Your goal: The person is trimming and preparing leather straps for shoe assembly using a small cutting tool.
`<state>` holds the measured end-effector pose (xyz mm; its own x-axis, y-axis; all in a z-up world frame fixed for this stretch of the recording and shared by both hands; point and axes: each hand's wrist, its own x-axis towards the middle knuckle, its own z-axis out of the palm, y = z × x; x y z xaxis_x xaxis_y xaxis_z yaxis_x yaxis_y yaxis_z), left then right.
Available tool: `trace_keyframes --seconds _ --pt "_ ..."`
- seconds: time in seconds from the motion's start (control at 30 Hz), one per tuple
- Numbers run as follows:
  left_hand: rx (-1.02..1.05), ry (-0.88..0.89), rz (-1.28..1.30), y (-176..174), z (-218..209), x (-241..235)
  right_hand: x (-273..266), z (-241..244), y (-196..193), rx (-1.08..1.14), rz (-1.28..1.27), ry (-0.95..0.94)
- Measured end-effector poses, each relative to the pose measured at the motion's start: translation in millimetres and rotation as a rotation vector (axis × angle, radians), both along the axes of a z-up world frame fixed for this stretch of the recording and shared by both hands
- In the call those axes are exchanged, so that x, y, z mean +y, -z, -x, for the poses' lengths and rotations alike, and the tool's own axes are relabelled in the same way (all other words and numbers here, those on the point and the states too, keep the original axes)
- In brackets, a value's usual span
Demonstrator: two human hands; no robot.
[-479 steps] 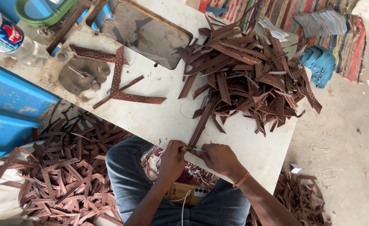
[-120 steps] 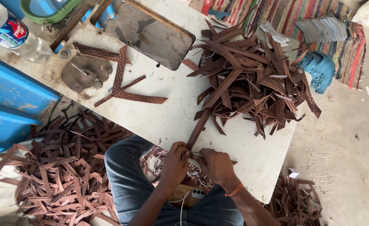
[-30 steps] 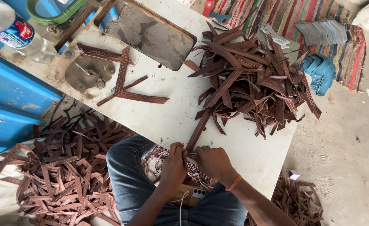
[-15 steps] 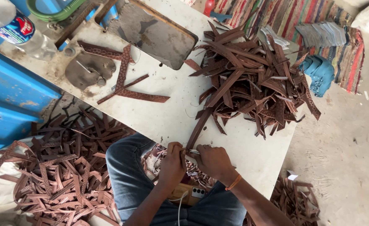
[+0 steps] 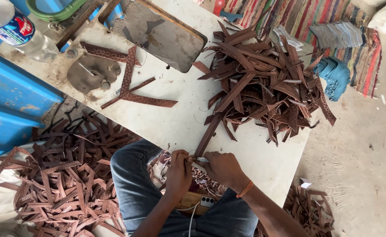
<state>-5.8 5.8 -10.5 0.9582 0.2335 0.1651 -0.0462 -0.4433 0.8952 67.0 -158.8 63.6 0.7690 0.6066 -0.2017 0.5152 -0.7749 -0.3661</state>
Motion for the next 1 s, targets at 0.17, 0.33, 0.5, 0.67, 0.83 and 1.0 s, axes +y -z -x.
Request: trace_keyframes --seconds 0.17,0.33,0.5,0.67,0.83,1.0 --pt "0.069 0.036 -0.015 -2.3 -2.5 2.6 2.9 -3.3 -2.7 0.020 0.109 -0.031" --pt "0.003 0.039 -0.026 1.1 -1.2 2.5 5.2 -4.0 -5.5 -0.010 0.080 -0.067" --pt "0.181 0.073 -0.103 -2.2 -3.2 0.7 13.1 -2.0 -1.7 0.074 0.272 -0.082" --pt "0.123 -0.060 0.265 16.9 -9.3 4.5 2.5 -0.5 13.1 -0.028 0.042 -0.038" --pt "0.059 -0.071 0.173 18.6 0.5 0.0 2.0 5.8 5.6 -0.018 0.003 0.020" --pt "0.025 -0.054 0.194 17.6 0.6 0.1 6.8 4.1 13.7 -0.048 0.034 0.026"
